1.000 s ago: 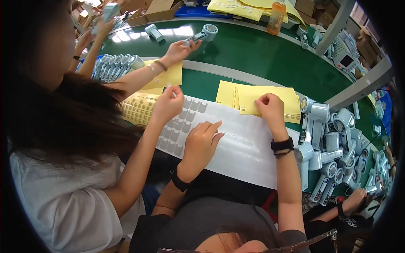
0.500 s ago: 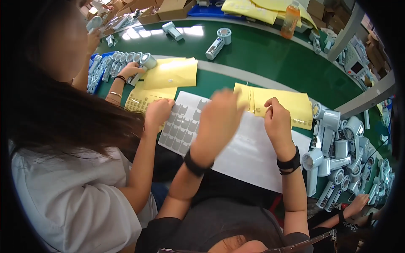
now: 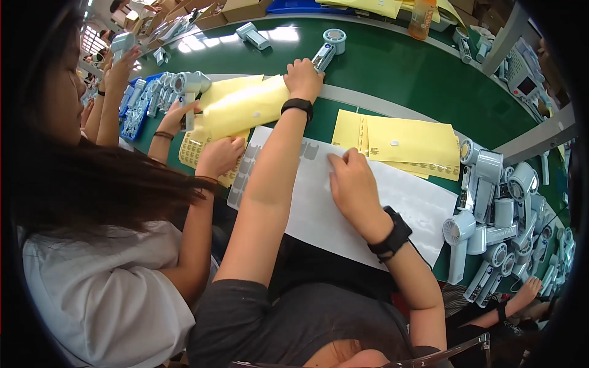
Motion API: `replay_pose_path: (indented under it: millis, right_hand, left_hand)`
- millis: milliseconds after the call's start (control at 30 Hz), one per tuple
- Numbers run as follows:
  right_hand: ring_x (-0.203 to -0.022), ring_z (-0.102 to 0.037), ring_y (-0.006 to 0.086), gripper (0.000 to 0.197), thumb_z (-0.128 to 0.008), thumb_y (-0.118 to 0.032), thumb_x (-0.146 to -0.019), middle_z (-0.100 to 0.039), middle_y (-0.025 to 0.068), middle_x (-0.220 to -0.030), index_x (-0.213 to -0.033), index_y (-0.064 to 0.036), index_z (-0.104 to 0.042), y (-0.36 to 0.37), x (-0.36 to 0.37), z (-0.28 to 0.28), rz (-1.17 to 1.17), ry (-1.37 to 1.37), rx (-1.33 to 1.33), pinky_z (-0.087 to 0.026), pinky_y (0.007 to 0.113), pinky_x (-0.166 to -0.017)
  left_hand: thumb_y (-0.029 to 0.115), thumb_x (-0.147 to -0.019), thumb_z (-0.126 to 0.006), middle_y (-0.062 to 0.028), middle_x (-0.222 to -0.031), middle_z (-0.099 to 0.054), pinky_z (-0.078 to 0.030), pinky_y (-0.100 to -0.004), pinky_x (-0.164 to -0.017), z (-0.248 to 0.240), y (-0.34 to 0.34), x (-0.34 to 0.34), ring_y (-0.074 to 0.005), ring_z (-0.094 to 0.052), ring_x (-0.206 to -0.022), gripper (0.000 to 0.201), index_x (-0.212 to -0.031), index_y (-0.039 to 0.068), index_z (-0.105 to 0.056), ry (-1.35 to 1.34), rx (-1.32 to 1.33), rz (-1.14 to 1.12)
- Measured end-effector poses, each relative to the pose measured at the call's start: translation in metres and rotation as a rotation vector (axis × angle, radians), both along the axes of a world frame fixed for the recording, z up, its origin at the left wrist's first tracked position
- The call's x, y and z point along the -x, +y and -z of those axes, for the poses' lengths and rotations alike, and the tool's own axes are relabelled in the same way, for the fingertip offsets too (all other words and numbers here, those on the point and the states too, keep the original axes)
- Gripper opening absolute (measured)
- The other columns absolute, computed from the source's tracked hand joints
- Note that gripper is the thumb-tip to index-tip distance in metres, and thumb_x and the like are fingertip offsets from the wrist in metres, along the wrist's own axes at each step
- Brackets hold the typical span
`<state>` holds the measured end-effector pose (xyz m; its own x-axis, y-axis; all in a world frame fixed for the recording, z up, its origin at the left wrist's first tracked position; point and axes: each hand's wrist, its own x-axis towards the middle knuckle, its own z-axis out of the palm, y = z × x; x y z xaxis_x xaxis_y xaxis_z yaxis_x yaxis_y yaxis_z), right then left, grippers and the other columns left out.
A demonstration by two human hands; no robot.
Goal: The person peels stickers from a sheet and applies them to the base of handheld fans. They repeat this process for multiple fans, placing each one back on the assembly line after applying the sticker.
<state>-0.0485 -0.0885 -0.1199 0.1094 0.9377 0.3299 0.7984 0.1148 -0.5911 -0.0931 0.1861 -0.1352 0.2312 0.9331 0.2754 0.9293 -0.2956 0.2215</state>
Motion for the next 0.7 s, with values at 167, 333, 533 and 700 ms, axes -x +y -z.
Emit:
replay_pose_path:
  millis: [167, 333, 533, 700]
  right_hand:
    - [-0.084, -0.057, 0.0326, 0.021, -0.068, -0.003, -0.078, -0.055, 0.0151, -0.089, -0.099, 0.0004, -0.066, 0.03, 0.018, 0.014, 0.078, -0.073, -0.057, -0.049, 0.041, -0.073]
    - [-0.082, -0.058, 0.0315, 0.013, -0.068, -0.004, -0.078, -0.055, 0.0135, -0.087, -0.09, 0.0001, -0.065, 0.045, 0.02, 0.019, 0.129, -0.035, -0.093, -0.049, 0.041, -0.069]
    - [-0.078, -0.056, 0.0313, 0.01, -0.069, -0.008, -0.076, -0.054, 0.0121, -0.082, -0.081, -0.0027, -0.062, 0.056, 0.026, 0.03, 0.187, -0.054, -0.196, -0.046, 0.042, -0.063]
    - [-0.08, -0.054, 0.0289, 0.006, -0.062, -0.001, -0.073, -0.052, 0.0105, -0.084, -0.077, -0.0034, -0.059, 0.051, 0.031, 0.035, 0.175, -0.132, -0.23, -0.045, 0.038, -0.067]
  left_hand:
    - [0.032, -0.078, -0.078, -0.0178, -0.1, -0.066, -0.052, -0.042, -0.08, -0.027, -0.022, -0.003, -0.0331, -0.065, -0.091, 0.04, -0.099, 0.001, -0.064, -0.38, -0.156, 0.093]
    - [0.02, -0.081, -0.075, -0.0143, -0.086, -0.062, -0.051, -0.039, -0.072, -0.085, -0.075, -0.009, -0.0264, -0.063, -0.077, 0.031, -0.096, 0.001, -0.055, -0.877, -0.346, 0.226]
    - [0.018, -0.088, -0.073, -0.0104, -0.093, -0.055, -0.047, -0.0327, -0.078, -0.103, -0.136, 0.021, -0.0174, -0.055, -0.085, 0.039, -0.108, 0.001, -0.044, -1.256, -0.369, 0.205]
    - [0.021, -0.09, -0.073, -0.0139, -0.119, -0.045, -0.042, -0.0326, -0.091, -0.094, -0.179, 0.038, -0.0199, -0.048, -0.105, 0.055, -0.122, 0.0, -0.033, -1.328, -0.294, 0.244]
